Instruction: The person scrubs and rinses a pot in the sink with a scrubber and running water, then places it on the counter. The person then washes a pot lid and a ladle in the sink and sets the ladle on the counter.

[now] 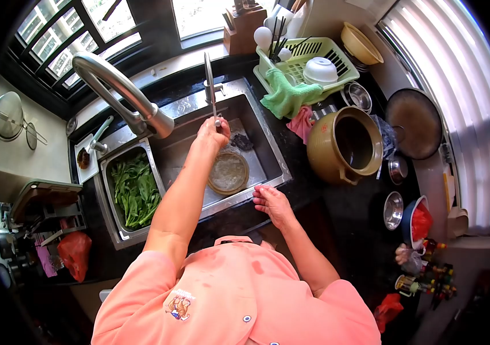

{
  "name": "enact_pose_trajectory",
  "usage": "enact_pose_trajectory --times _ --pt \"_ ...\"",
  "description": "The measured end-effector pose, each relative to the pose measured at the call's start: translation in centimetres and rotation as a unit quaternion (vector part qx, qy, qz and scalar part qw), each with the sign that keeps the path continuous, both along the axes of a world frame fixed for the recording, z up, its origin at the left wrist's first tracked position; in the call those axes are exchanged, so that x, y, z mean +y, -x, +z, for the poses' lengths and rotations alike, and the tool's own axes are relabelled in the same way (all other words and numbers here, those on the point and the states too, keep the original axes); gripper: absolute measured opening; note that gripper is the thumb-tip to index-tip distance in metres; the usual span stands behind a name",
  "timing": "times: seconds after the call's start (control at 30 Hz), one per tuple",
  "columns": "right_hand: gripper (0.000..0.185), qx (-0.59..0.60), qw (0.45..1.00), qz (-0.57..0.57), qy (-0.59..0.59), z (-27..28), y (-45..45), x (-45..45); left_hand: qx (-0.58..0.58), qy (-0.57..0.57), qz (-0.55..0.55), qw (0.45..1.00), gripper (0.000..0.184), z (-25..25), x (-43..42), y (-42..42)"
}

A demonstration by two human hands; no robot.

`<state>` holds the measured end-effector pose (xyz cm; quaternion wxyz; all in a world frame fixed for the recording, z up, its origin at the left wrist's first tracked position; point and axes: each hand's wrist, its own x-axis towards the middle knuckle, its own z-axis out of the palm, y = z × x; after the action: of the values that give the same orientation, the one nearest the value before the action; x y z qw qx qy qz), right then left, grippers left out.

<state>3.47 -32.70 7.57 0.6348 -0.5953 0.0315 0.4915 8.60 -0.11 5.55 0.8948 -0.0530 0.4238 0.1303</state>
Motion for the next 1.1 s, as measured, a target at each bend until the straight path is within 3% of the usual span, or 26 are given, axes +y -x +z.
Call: enact_pose_trajectory --times 0.03,0.07,0.1,0.13,0.17,0.23,0.3,0.4,0.43,0.5,0.53,0.57,0.6,0.67,0.7,0.77,0.9,0.97,1.03,1.1 --pt "0.034 -0.004 1.0 0.008 0.01 -0.2 0.1 0.1 -0.007 -0.013 -0.044 0.999 0.021 0.8 -0.8 1.5" --pt "0.034 -0.009 1.0 0.019 0.021 -0.3 0.1 0.3 0.027 -0.107 -0.052 0.992 0.022 1.4 -2.7 2.8" --pt "0.035 -0.037 0.999 0.024 0.025 -0.3 -0.1 1.0 0.073 -0.142 -0.133 0.978 0.023 1.2 -3.5 4.0" --pt "0.035 -0.063 0.997 0.03 0.03 -0.3 -0.5 2.0 0.059 -0.193 -0.199 0.959 0.024 0.7 -4.2 5.8" --pt "0.035 -0.089 0.995 0.035 0.035 -0.2 -1.1 3.1 0.135 -0.308 -0.235 0.912 0.027 2.6 -6.3 7.3" --pt "0.041 -0.106 0.994 0.039 0.001 -0.7 -2.5 6.4 0.148 -0.419 -0.265 0.856 0.028 2.4 -9.0 10.2" --pt "0.04 -0.07 0.994 0.077 0.044 0.2 -3.5 10.6 0.129 -0.509 -0.266 0.808 0.031 0.4 -10.7 12.3" --pt "0.028 0.009 0.988 0.148 -0.034 -2.6 -4.8 15.8 0.181 -0.647 -0.259 0.694 0.036 -0.2 -13.8 13.8" --pt "0.02 -0.008 0.987 0.16 -0.009 -4.0 -5.0 17.4 0.201 -0.675 -0.274 0.655 0.036 0.8 -14.5 14.0" --pt "0.016 -0.024 0.987 0.15 0.057 -5.5 -5.5 18.2 0.142 -0.611 -0.393 0.672 0.038 4.1 -14.2 15.6" --pt "0.016 -0.014 0.988 0.132 0.077 -4.5 -5.2 17.5 0.122 -0.627 -0.423 0.642 0.039 3.9 -13.7 16.4" --pt "0.017 -0.072 0.979 0.169 0.091 -4.8 -6.2 16.2 0.102 -0.643 -0.452 0.61 0.04 3.7 -12.9 17.5" --pt "0.021 -0.235 0.929 0.242 0.148 -6.1 -7.3 14.9 0.081 -0.657 -0.479 0.577 0.042 3.5 -12.0 18.7" --pt "0.025 -0.56 0.767 0.268 0.164 -6.0 -8.0 11.5 0.145 -0.693 -0.43 0.561 0.043 4.5 -10.8 22.2" --pt "0.024 -0.572 0.746 0.283 0.191 -5.1 -7.8 10.3 0.174 -0.709 -0.407 0.549 0.044 4.7 -10.2 24.1" --pt "0.023 -0.593 0.702 0.308 0.247 -1.1 -6.8 8.4 0.222 -0.694 -0.339 0.595 0.044 3.4 -9.0 27.9" --pt "0.023 -0.662 0.655 0.293 0.217 0.1 -5.5 6.9 0.252 -0.59 -0.211 0.737 0.036 2.2 -8.0 32.9" --pt "0.023 -0.694 0.635 0.282 0.187 -0.6 -5.0 7.5 0.259 -0.571 -0.204 0.752 0.035 2.4 -8.1 33.5" --pt "0.024 -0.657 0.672 0.281 0.195 -0.6 -4.2 8.6 0.254 -0.551 -0.198 0.77 0.036 2.6 -8.1 33.7" --pt "0.027 -0.616 0.719 0.271 0.174 -4.2 -4.7 9.5 0.232 -0.556 -0.199 0.773 0.036 2.8 -8.1 33.6"
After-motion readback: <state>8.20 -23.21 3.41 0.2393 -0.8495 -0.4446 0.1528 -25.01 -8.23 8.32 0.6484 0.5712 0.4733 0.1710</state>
